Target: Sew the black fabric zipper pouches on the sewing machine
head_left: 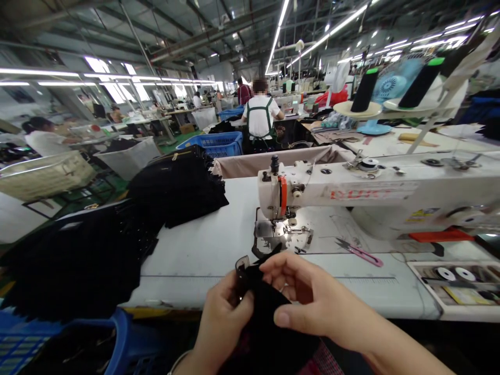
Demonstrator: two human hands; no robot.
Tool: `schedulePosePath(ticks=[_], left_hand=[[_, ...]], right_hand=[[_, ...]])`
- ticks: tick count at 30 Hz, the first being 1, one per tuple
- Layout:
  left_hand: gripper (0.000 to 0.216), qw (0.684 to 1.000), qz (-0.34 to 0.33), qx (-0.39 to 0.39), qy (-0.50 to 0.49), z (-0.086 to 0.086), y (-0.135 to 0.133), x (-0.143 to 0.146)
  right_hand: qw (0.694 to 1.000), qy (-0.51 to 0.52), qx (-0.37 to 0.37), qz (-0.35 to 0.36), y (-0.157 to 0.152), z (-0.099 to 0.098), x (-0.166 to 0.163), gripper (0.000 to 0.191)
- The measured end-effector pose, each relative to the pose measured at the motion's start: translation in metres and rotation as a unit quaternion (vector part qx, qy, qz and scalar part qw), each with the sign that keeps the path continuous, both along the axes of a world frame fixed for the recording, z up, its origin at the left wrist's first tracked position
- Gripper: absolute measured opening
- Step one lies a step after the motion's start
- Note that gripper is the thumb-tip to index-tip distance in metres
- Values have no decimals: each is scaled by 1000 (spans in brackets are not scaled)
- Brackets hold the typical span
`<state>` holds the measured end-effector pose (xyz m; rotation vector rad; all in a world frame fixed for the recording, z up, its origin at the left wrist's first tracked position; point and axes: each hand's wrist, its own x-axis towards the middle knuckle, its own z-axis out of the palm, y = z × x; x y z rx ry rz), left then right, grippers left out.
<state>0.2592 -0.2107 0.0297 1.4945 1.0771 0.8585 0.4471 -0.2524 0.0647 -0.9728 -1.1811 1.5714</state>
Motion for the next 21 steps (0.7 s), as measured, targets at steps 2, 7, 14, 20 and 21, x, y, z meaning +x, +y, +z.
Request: schedulePosePath(ticks=[2, 7, 14, 20, 21], left_hand=[[34, 1000, -5, 23, 9, 11, 8, -3], [27, 972, -50, 201, 114, 36, 23, -20], [31, 999, -36, 25, -27, 51, 25, -17], [31, 981, 6, -87, -175, 41, 18, -7], [33, 977, 4, -97, -191, 40, 18, -7]], right_hand=[[983, -182, 33, -23, 1, 13, 8, 34], [873, -424, 219, -100, 7, 32, 28, 15], [902, -370, 216, -57, 7, 38, 31, 10], [935, -312, 137, -103, 6, 29, 23, 14], [939, -302, 128, -106, 5, 28, 23, 14]])
